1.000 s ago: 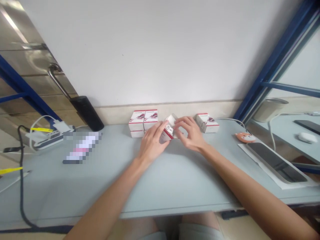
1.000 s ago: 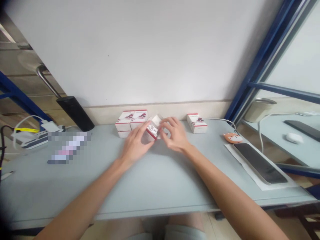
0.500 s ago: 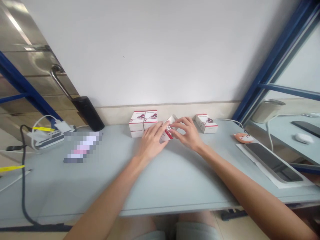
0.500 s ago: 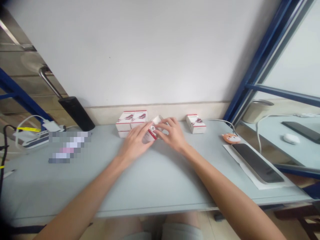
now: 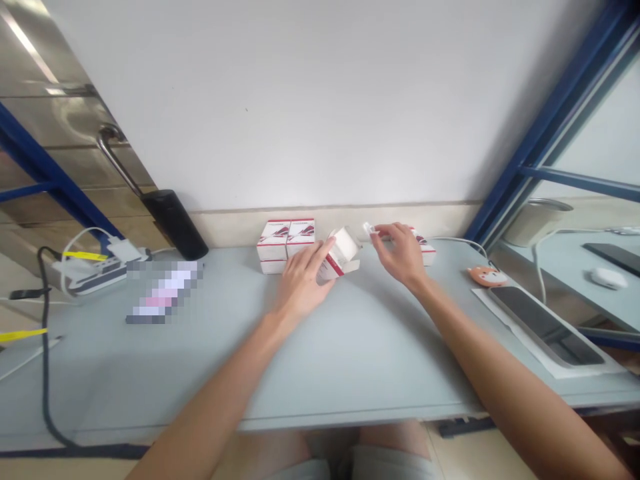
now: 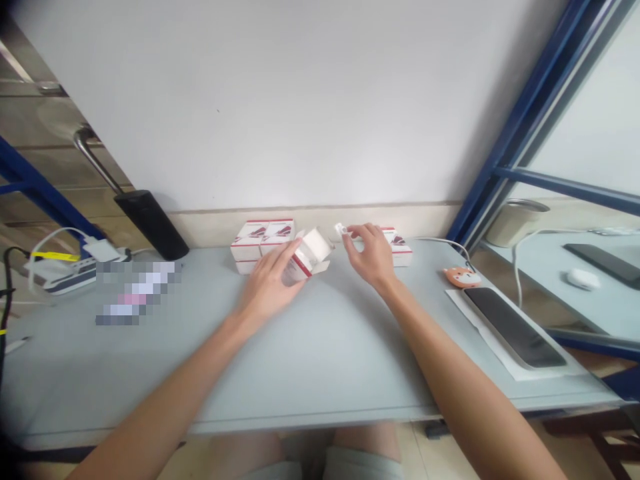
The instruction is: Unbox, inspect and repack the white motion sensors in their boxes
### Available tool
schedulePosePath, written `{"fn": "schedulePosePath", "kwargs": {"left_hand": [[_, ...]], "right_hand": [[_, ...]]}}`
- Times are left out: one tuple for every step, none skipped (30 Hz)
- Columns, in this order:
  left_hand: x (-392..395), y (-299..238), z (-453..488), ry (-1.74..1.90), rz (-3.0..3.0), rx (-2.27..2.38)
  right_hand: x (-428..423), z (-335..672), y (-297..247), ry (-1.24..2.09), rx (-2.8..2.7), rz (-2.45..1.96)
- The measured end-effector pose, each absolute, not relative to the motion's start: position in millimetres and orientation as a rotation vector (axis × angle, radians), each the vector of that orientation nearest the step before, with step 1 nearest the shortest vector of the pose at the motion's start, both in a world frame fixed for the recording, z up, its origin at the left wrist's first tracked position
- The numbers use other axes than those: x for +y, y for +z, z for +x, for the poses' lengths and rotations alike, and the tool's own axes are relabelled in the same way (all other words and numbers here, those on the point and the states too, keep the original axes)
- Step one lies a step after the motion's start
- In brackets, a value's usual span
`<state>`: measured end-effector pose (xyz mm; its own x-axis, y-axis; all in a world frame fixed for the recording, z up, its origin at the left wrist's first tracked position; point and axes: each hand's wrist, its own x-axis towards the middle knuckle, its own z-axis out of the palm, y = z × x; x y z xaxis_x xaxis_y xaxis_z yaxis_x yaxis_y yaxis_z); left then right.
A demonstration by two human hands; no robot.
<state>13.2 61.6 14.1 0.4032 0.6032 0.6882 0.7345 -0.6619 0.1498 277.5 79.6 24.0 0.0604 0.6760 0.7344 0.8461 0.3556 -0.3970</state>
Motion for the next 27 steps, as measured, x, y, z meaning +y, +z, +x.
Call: {"fn": "schedulePosePath", "kwargs": {"left_hand": [[62, 14, 13, -1.107, -2.475, -1.189], [62, 13, 13, -1.111, -2.472, -1.184], [62, 13, 13, -1.11, -2.471, -1.178], [63, 12, 13, -1.109, -2.47, -1.17], [63, 12, 13, -1.107, -2.468, -1.162], [63, 12, 13, -1.105, -2.465, -1.155], [63, 11, 13, -1.101, -2.464, -1.149], [63, 11, 13, -1.094, -2.465, -1.146], [62, 11, 13, -1.084, -2.468, -1.145], [61, 12, 14, -1.069, -2.472, -1.147], [60, 12, 14, -1.053, -2.477, -1.15], [59, 13, 15, -1.039, -2.481, -1.154], [57, 14, 16, -1.027, -2.487, -1.157], [56, 15, 17, -1.016, -2.494, -1.158], [55, 15, 18, -1.008, -2.503, -1.157], [54, 16, 18, -1.004, -2.51, -1.154], [53, 16, 18, -1.004, -2.514, -1.151], [53, 16, 19, -1.012, -2.511, -1.151], [53, 15, 18, -1.03, -2.5, -1.155], [53, 15, 18, -1.053, -2.486, -1.164], [54, 14, 17, -1.077, -2.472, -1.176], [55, 14, 17, -1.1, -2.457, -1.186], [56, 13, 16, -1.116, -2.444, -1.19], [57, 13, 15, -1.125, -2.433, -1.189], [58, 12, 15, -1.13, -2.422, -1.184], [58, 12, 14, -1.132, -2.41, -1.179], [59, 11, 14, -1.134, -2.399, -1.176]], "right_hand": [[82, 281, 20, -0.214, -1.684, -1.472], [84, 283, 14, -0.197, -1.712, -1.555], [86, 285, 9, -0.175, -1.748, -1.616], [88, 286, 3, -0.151, -1.788, -1.651], [90, 287, -3, -0.125, -1.825, -1.664], [91, 287, -8, -0.104, -1.853, -1.664], [91, 287, -11, -0.088, -1.871, -1.667], [91, 287, -12, -0.077, -1.877, -1.67], [91, 285, -10, -0.073, -1.869, -1.672], [89, 284, -6, -0.077, -1.851, -1.676], [86, 281, 0, -0.087, -1.822, -1.661], [82, 277, 9, -0.099, -1.796, -1.627], [76, 273, 18, -0.112, -1.776, -1.572], [70, 268, 27, -0.12, -1.756, -1.436], [64, 262, 35, -0.103, -1.799, -1.288], [57, 257, 42, -0.076, -1.874, -1.169], [52, 251, 46, -0.064, -1.951, -1.085], [47, 245, 48, -0.057, -2.03, -1.025], [43, 241, 48, -0.038, -2.098, -0.982], [41, 237, 46, -0.006, -2.147, -0.957], [40, 233, 43, 0.039, -2.175, -0.947], [40, 231, 39, 0.092, -2.184, -0.947], [41, 229, 36, 0.143, -2.177, -0.956], [42, 228, 33, 0.182, -2.165, -0.966], [43, 228, 32, 0.206, -2.153, -0.972], [44, 228, 31, 0.219, -2.141, -0.972], [44, 228, 32, 0.226, -2.132, -0.966]]}}
